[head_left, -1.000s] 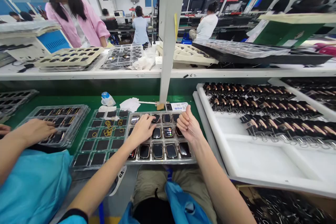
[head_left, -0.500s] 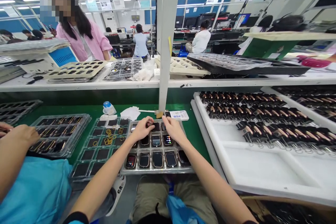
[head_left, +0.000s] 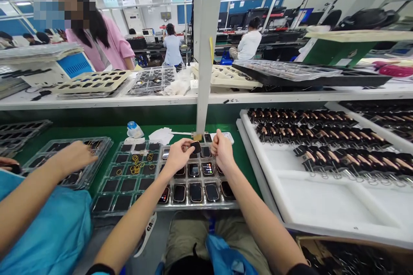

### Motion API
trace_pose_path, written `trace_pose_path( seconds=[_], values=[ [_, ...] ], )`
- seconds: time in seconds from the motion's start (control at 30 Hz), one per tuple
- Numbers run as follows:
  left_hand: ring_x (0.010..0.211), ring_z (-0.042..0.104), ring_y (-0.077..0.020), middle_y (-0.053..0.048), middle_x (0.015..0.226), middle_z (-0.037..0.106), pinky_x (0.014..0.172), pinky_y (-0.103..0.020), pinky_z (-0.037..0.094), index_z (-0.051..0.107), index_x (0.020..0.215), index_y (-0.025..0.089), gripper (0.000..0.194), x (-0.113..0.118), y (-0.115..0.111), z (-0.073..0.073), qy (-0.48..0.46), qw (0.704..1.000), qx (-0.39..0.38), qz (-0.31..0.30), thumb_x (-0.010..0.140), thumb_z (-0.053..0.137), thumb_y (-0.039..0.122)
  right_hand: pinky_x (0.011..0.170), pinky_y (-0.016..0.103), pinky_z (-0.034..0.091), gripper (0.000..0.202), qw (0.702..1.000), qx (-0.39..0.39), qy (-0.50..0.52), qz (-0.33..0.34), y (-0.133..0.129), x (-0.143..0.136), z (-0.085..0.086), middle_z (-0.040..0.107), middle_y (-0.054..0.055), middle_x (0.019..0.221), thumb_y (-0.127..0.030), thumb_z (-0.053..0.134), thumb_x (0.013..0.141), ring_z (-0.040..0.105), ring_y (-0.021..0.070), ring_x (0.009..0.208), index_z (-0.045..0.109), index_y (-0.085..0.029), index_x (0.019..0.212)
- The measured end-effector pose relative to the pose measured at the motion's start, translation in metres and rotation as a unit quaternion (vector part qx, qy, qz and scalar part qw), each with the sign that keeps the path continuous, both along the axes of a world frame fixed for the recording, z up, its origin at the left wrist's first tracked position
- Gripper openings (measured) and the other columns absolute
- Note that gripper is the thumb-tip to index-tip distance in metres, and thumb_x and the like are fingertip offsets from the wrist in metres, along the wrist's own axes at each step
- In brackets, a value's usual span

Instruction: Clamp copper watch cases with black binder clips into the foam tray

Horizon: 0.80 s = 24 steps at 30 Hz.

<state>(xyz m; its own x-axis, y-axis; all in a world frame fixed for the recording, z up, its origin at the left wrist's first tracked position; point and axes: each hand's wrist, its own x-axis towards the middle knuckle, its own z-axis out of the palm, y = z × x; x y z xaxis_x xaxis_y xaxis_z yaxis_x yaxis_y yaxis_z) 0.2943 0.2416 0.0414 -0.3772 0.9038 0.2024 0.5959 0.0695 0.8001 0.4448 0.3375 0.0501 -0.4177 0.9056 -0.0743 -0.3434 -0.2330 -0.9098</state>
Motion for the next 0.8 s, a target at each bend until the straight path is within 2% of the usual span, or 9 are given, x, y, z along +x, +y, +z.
trace_pose_path(
  seconds=[0.07, 0.13, 0.23, 0.3, 0.4, 0.53, 0.6, 0.73, 0.8],
  values=[
    [0.077, 0.063, -0.0194, -0.004, 0.088, 0.071, 0.073, -0.032, 0.050, 0.072, 0.106, 0.020, 0.018, -0.008, 0.005, -0.013, 0.077, 0.996, -0.049, -0.001, 0.090, 0.064, 0.023, 0.038, 0.023, 0.013, 0.062, 0.991, -0.096, 0.085, 0.047, 0.006, 0.004, 0.002, 0.019, -0.010, 0.047, -0.061, 0.057, 0.098, 0.010, 0.0092, 0.042, 0.025, -0.024, 0.060],
    [0.087, 0.062, -0.0239, -0.005, 0.087, 0.069, 0.081, -0.036, 0.050, 0.073, 0.104, 0.020, 0.017, -0.012, 0.007, -0.024, 0.117, 0.991, -0.066, -0.006, 0.089, 0.065, 0.020, 0.035, 0.021, 0.014, 0.065, 0.979, -0.138, 0.126, 0.081, 0.008, 0.006, 0.004, 0.022, -0.009, 0.046, -0.061, 0.062, 0.097, 0.013, 0.0075, 0.040, 0.024, -0.023, 0.059],
    [0.108, 0.058, -0.0298, -0.010, 0.101, 0.066, 0.093, -0.042, 0.047, 0.070, 0.111, 0.020, 0.022, -0.019, 0.005, -0.030, 0.155, 0.986, -0.064, -0.004, 0.091, 0.064, 0.023, 0.034, 0.018, 0.016, 0.060, 0.975, -0.160, 0.110, 0.112, 0.005, 0.005, 0.004, 0.032, -0.009, 0.048, -0.057, 0.070, 0.092, 0.021, 0.0058, 0.039, 0.032, -0.022, 0.061],
    [0.113, 0.055, -0.0312, -0.013, 0.111, 0.062, 0.096, -0.044, 0.047, 0.067, 0.116, 0.018, 0.024, -0.028, 0.000, -0.030, 0.199, 0.977, -0.073, 0.012, 0.096, 0.057, 0.027, 0.034, 0.017, 0.015, 0.056, 0.979, -0.149, 0.074, 0.117, 0.004, 0.004, 0.000, 0.033, -0.009, 0.048, -0.054, 0.074, 0.090, 0.021, 0.0053, 0.039, 0.038, -0.021, 0.062],
    [0.111, 0.055, -0.0318, -0.014, 0.107, 0.061, 0.098, -0.046, 0.046, 0.068, 0.108, 0.017, 0.023, -0.043, -0.008, -0.028, 0.244, 0.964, -0.101, 0.023, 0.098, 0.048, 0.023, 0.037, 0.018, 0.011, 0.057, 0.988, -0.111, 0.036, 0.103, 0.005, 0.001, -0.007, 0.025, -0.011, 0.047, -0.054, 0.074, 0.088, 0.015, 0.0053, 0.042, 0.036, -0.022, 0.060],
    [0.110, 0.055, -0.0323, -0.014, 0.105, 0.061, 0.101, -0.047, 0.044, 0.071, 0.105, 0.017, 0.021, -0.056, -0.014, -0.028, 0.236, 0.966, -0.105, -0.014, 0.093, 0.054, 0.020, 0.041, 0.022, 0.008, 0.059, 0.993, -0.061, -0.036, 0.094, 0.000, -0.008, -0.014, 0.019, -0.011, 0.051, -0.058, 0.066, 0.089, 0.012, 0.0072, 0.045, 0.027, -0.025, 0.060],
    [0.110, 0.055, -0.0314, -0.012, 0.107, 0.063, 0.102, -0.047, 0.045, 0.071, 0.107, 0.020, 0.021, -0.059, -0.016, -0.027, 0.222, 0.970, -0.097, -0.034, 0.090, 0.058, 0.020, 0.043, 0.024, 0.011, 0.058, 0.990, -0.002, -0.097, 0.105, -0.005, -0.012, -0.015, 0.021, -0.010, 0.052, -0.062, 0.061, 0.090, 0.015, 0.0088, 0.046, 0.026, -0.025, 0.061],
    [0.101, 0.060, -0.0263, -0.007, 0.101, 0.069, 0.092, -0.040, 0.049, 0.069, 0.103, 0.022, 0.017, -0.060, -0.020, -0.018, 0.185, 0.978, -0.077, -0.059, 0.089, 0.061, 0.021, 0.054, 0.027, 0.025, 0.053, 0.949, 0.212, -0.215, 0.086, -0.016, -0.017, -0.016, 0.036, -0.004, 0.057, -0.063, 0.050, 0.096, 0.035, 0.0137, 0.056, 0.033, -0.024, 0.063],
    [0.089, 0.062, -0.0223, -0.005, 0.095, 0.071, 0.082, -0.035, 0.050, 0.069, 0.102, 0.021, 0.015, -0.051, -0.022, -0.010, 0.128, 0.989, -0.049, -0.054, 0.089, 0.062, 0.024, 0.059, 0.028, 0.028, 0.048, 0.917, 0.273, -0.283, 0.073, -0.022, -0.018, -0.015, 0.044, -0.003, 0.060, -0.061, 0.046, 0.099, 0.042, 0.0162, 0.060, 0.042, -0.023, 0.070]
  ],
)
